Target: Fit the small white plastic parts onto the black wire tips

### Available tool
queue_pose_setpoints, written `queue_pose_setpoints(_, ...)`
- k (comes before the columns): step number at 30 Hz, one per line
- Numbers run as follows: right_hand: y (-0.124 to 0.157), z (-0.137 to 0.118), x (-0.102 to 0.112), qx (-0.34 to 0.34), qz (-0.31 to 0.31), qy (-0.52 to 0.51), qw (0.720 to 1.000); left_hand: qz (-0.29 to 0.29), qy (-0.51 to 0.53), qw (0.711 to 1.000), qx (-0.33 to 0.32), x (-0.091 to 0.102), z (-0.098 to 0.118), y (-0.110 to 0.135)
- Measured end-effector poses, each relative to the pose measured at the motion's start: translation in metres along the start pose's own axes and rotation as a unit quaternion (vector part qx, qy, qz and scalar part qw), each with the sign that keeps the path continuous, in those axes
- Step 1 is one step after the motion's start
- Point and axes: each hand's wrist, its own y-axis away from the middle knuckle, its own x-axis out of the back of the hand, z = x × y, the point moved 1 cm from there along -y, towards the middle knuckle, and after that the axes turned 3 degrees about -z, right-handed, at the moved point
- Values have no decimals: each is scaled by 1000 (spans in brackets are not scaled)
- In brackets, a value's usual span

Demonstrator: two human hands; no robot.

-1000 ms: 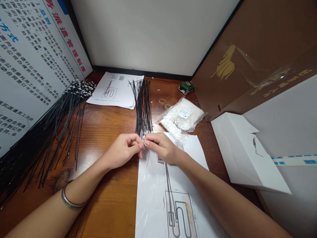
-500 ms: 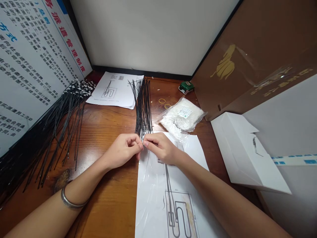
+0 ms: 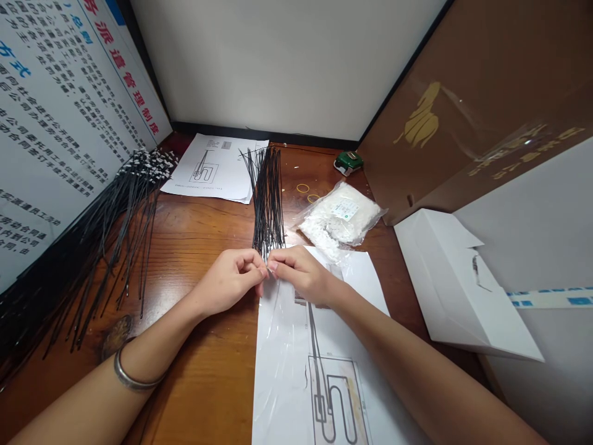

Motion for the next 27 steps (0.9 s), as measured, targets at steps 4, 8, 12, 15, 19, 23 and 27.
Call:
queue_pose_setpoints(4,-2,-1,2,-2,-9,-22,1000,-1,-1,1000,-6,0,0,0)
queue_pose_setpoints(8,-2,-3,3,0,-14,-13,1000,5,-10,1000,0,0,1,1)
queue_pose_setpoints(12,-2,-4,3,-5,-20,0,1000,2,-13,1000,18,0,2,1)
queue_pose_setpoints(15,-2,-3,4,-9,-25,11,1000,6,-15,1000,22,0,2,1)
queue_pose_setpoints(19,-2,-4,4,-2,-28,36,999,8,-15,999,34,0,2,1)
queue_pose_setpoints(23,-1,-5,3,2,-27,62,998,5,-8,999,41,0,2,1)
queue_pose_setpoints(27,0,-6,1,10,-7,90,996,10,-6,999,43,-1,1,1)
